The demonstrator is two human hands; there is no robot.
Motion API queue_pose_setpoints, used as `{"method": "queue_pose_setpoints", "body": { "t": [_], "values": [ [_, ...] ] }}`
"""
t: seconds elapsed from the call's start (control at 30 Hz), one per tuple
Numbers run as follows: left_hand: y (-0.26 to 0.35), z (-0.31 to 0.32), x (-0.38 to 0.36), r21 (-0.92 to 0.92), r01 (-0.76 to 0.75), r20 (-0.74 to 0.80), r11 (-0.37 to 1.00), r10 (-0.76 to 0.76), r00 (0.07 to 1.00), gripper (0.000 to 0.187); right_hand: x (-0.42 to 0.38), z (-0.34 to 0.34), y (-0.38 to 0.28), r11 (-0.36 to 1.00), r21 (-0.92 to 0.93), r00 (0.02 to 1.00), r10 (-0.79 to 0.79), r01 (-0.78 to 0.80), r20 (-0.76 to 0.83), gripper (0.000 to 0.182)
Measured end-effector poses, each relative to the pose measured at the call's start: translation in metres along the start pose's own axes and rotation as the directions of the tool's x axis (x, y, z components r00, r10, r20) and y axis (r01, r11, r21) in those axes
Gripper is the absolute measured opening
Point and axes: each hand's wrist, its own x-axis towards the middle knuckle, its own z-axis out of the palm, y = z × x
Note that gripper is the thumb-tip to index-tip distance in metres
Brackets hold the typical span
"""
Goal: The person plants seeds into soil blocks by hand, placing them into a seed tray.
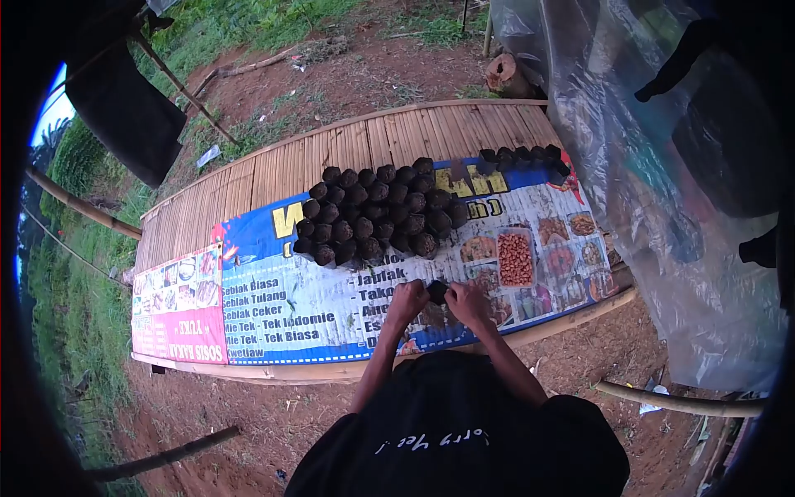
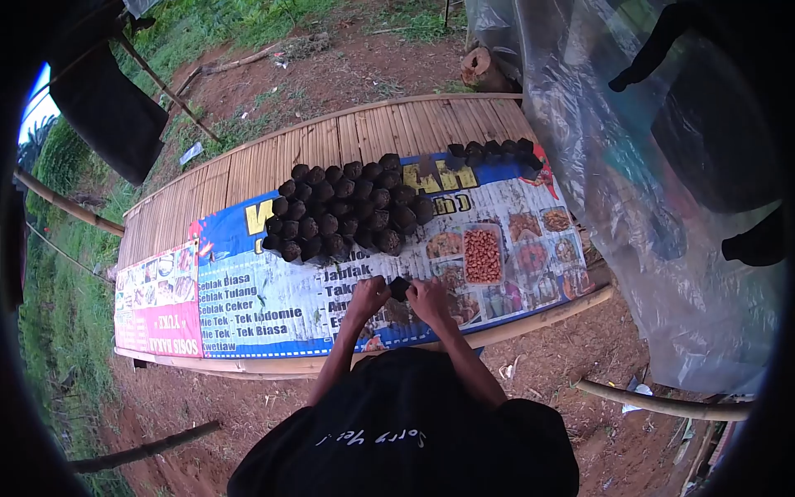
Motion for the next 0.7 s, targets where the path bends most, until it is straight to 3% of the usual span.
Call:
{"method": "queue_pose_setpoints", "body": {
  "t": [0.1,0.2,0.6,0.7],
  "values": [
    [-0.002,0.0,0.005,0.073,-0.049,0.003,0.996,0.049,0.999,0.015,0.001,0.003,0.0,0.999,0.032,0.999,0.036,-0.037,0.024,0.019],
    [0.0,-0.002,0.002,-0.021,-0.022,-0.003,1.0,0.022,1.0,0.013,-0.002,0.002,-0.001,0.998,0.061,1.0,0.014,-0.014,-0.01,0.018],
    [-0.002,-0.004,0.008,0.032,-0.067,-0.014,0.997,0.068,0.998,0.012,-0.006,0.019,0.003,0.998,0.057,0.999,0.008,-0.006,-0.034,0.017],
    [-0.003,-0.006,0.0,-0.07,-0.038,-0.011,0.997,0.037,0.999,0.015,-0.009,0.018,0.004,0.994,0.104,0.993,-0.005,0.017,-0.115,0.019]
  ]
}}
